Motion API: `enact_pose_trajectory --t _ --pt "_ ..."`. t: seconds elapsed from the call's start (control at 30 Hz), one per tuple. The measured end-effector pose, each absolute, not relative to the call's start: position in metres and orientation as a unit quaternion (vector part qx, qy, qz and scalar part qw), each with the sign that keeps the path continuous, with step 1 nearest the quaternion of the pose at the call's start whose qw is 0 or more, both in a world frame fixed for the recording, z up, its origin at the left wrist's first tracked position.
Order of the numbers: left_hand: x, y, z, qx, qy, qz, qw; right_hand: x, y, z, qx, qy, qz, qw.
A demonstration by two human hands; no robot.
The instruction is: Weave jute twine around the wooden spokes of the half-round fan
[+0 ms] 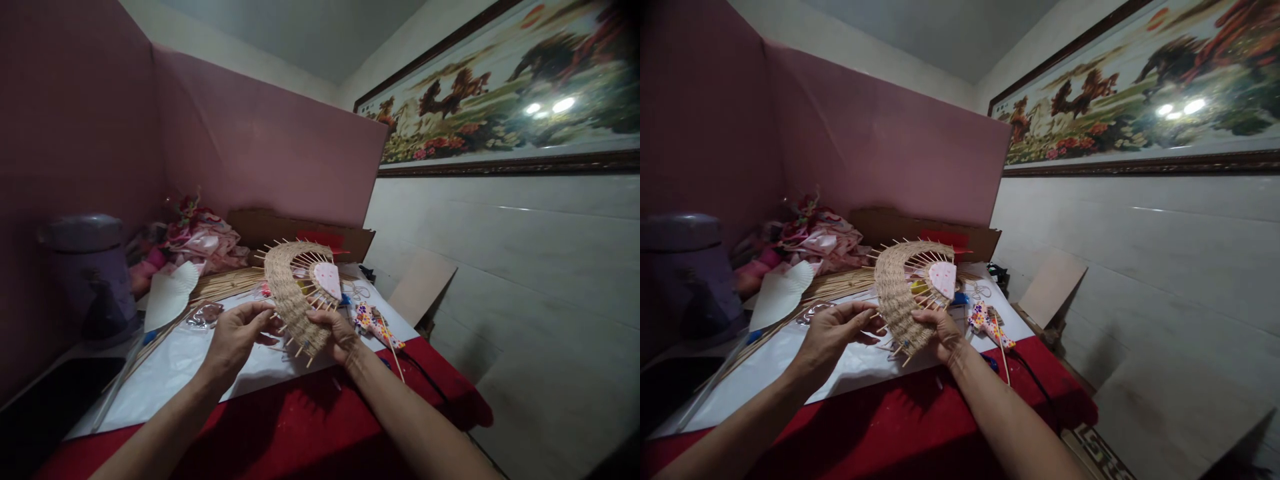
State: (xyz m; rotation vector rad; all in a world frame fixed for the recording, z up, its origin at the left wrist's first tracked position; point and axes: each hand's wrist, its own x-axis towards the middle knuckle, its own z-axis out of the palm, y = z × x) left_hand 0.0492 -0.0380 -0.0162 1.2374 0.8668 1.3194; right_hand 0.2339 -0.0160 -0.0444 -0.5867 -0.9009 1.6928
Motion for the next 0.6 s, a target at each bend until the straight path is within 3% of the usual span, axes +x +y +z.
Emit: enact_pose_trajectory --t 0.27,0.6 --pt "0.0478 -0.0349 -0.0204 0.501 0.315 0.515 0.62 0.2357 -0.0166 -0.0477 -0.257 -0.382 0.701 0.544" --pt "0.0488 -0.0407 -0.0181 0.531 0.311 0.493 0.615 0.2337 -0.0212 -0.0433 -0.26 -0.413 0.703 0.517"
